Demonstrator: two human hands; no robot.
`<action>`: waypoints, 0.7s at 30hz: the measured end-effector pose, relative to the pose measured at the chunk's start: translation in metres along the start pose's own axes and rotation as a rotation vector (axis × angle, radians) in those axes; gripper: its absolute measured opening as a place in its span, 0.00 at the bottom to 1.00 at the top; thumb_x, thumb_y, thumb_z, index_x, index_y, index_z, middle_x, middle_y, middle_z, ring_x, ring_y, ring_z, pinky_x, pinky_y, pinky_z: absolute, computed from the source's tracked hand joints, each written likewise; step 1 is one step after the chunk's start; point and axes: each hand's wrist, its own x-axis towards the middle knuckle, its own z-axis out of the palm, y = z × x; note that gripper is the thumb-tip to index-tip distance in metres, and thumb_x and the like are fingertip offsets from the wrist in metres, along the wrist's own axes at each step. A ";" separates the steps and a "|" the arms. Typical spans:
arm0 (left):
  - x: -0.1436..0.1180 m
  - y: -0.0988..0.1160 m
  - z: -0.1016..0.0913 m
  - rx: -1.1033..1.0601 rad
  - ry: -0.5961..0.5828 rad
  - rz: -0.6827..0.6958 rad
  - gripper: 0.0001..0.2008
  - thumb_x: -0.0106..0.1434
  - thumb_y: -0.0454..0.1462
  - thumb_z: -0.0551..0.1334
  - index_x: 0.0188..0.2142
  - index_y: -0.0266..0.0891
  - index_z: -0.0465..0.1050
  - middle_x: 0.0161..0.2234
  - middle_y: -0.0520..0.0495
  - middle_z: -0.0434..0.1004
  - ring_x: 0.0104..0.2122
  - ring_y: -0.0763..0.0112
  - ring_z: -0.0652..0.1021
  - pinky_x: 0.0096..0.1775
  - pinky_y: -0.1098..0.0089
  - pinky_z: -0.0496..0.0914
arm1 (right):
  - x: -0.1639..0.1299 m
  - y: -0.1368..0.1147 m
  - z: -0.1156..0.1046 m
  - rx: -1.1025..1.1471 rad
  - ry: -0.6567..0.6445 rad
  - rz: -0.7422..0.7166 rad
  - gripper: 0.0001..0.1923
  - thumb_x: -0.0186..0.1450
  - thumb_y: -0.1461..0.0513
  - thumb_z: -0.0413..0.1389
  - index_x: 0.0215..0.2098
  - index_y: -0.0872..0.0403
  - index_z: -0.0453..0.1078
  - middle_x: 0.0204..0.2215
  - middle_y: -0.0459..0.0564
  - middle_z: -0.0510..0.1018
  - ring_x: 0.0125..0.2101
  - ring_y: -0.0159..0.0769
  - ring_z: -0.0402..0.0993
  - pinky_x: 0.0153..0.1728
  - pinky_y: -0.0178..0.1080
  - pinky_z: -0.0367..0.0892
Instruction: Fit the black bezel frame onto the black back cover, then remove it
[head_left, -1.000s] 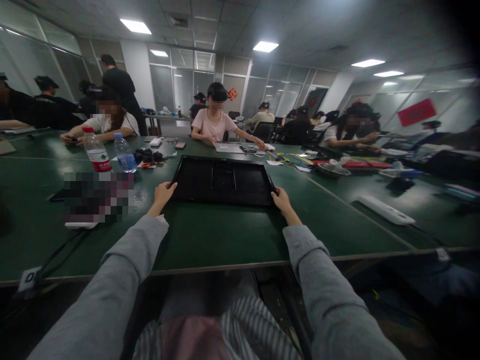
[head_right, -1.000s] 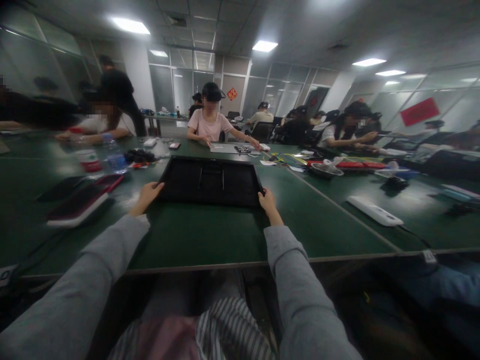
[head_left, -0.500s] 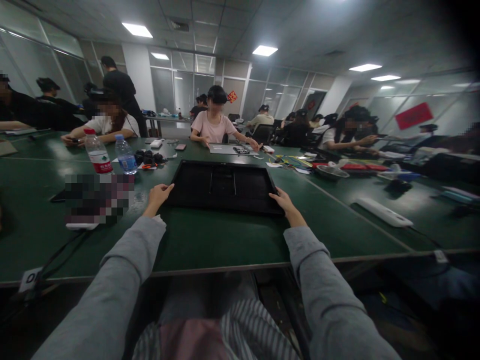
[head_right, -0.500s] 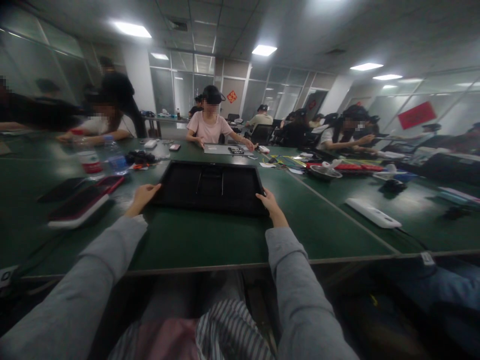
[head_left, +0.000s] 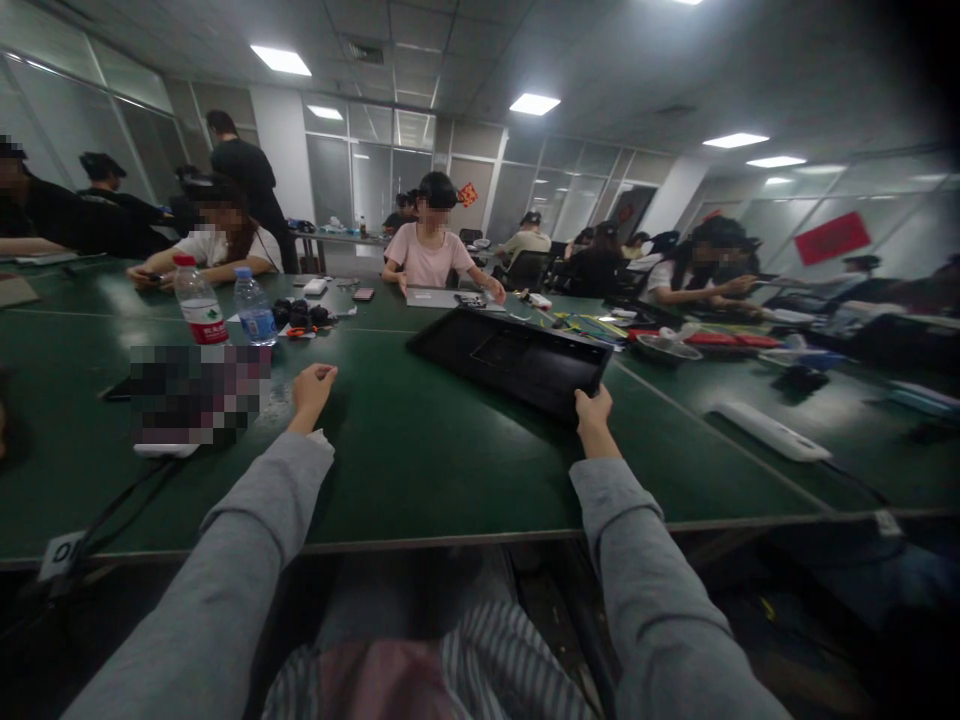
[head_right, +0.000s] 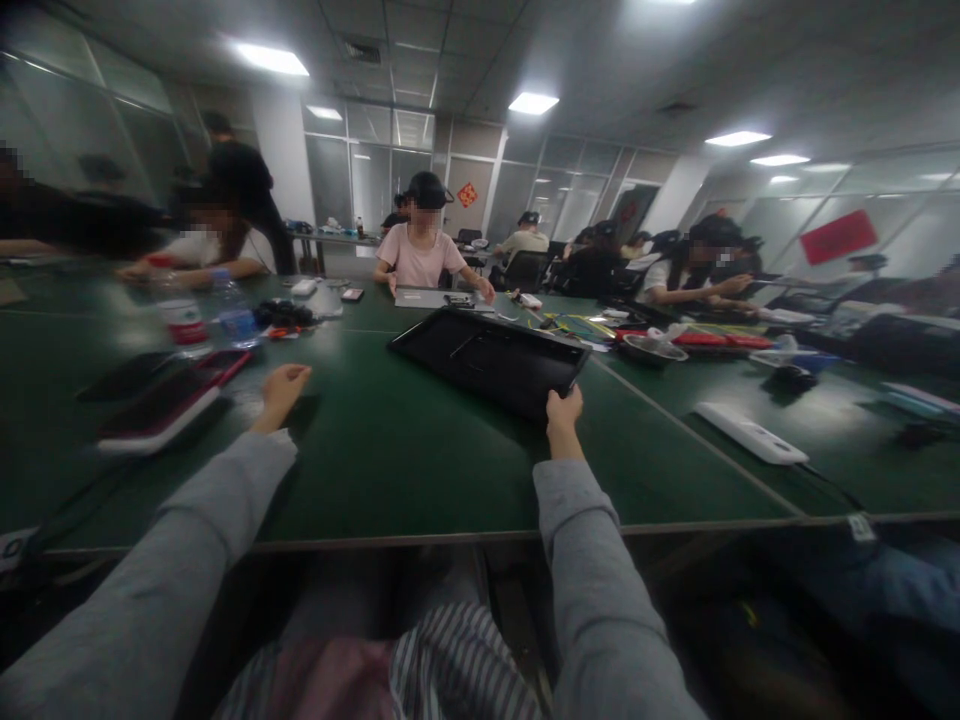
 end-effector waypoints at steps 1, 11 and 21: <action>0.000 0.000 0.000 0.001 -0.005 -0.012 0.19 0.70 0.48 0.60 0.50 0.40 0.82 0.43 0.41 0.87 0.48 0.56 0.83 0.47 0.64 0.71 | 0.001 0.000 -0.003 -0.043 0.072 0.021 0.32 0.57 0.66 0.57 0.60 0.60 0.70 0.52 0.60 0.80 0.55 0.47 0.77 0.61 0.50 0.70; -0.001 0.003 -0.001 0.042 -0.049 -0.027 0.23 0.71 0.53 0.56 0.45 0.43 0.83 0.36 0.43 0.86 0.43 0.55 0.83 0.42 0.64 0.69 | -0.005 -0.016 -0.041 -0.110 0.476 0.333 0.43 0.66 0.72 0.45 0.78 0.57 0.40 0.65 0.72 0.69 0.67 0.49 0.68 0.69 0.50 0.58; -0.002 0.007 -0.005 0.045 -0.079 -0.016 0.23 0.72 0.51 0.53 0.43 0.43 0.84 0.35 0.43 0.86 0.41 0.56 0.82 0.39 0.64 0.69 | 0.000 -0.007 -0.056 -0.100 0.561 0.207 0.43 0.63 0.72 0.32 0.77 0.61 0.33 0.64 0.83 0.63 0.68 0.59 0.66 0.67 0.59 0.58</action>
